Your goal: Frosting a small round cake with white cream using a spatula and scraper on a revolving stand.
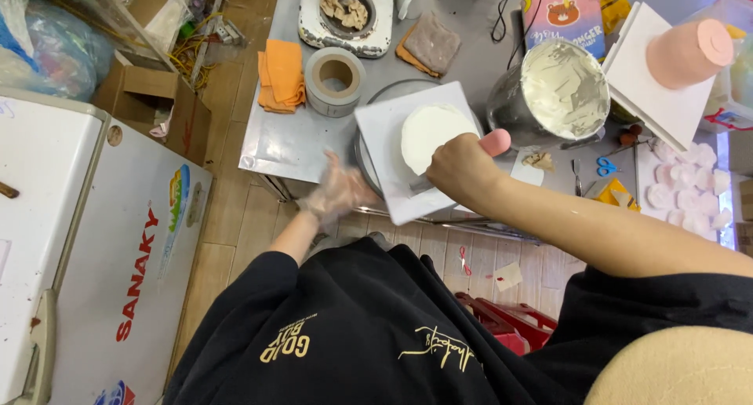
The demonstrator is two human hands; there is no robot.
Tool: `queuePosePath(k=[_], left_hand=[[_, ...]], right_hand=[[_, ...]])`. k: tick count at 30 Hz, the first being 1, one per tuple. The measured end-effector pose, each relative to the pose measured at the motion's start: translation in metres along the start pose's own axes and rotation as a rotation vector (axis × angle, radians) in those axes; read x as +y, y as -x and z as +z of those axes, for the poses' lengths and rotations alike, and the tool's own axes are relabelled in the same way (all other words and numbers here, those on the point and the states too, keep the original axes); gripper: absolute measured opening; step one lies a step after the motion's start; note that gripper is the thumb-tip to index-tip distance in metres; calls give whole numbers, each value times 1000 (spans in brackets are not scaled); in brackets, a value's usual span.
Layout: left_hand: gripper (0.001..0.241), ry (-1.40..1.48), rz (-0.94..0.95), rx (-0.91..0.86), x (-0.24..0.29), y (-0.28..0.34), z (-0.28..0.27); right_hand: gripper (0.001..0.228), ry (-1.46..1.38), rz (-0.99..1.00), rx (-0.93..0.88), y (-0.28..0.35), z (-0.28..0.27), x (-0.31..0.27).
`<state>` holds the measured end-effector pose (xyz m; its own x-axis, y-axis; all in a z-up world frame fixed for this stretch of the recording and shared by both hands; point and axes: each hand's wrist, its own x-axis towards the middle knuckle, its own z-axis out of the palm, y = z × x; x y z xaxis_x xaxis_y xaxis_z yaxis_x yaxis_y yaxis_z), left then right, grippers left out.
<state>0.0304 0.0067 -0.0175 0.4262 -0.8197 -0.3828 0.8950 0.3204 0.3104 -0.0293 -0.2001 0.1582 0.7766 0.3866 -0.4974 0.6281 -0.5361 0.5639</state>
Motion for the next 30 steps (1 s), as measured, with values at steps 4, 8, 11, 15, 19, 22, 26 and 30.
queuePosePath(k=[4,8,11,15,19,22,26,30], left_hand=[[124,-46,185,98,23,-38,-60],[96,421,234,134,12,9,16],[99,325,68,84,-17,-6,-14],[129,333,3,13,-35,-31,-61],[82,140,78,-45,-16,4,3],[90,54,129,101,-37,-8,-11],[60,54,200,214,-57,-8,5],[49,-11,255,422,-70,10,59]], right_hand=[[18,20,-24,25,-5,-3,-1],[17,9,-34,35,-12,-8,-2],[17,31,-21,48,-14,3,0],[18,10,23,93,-4,48,10],[16,-183,93,-76,79,6,78],[33,-768,298,-376,156,-30,116],[42,-1210,843,131,198,160,118],[58,-1269,1185,594,137,262,37]])
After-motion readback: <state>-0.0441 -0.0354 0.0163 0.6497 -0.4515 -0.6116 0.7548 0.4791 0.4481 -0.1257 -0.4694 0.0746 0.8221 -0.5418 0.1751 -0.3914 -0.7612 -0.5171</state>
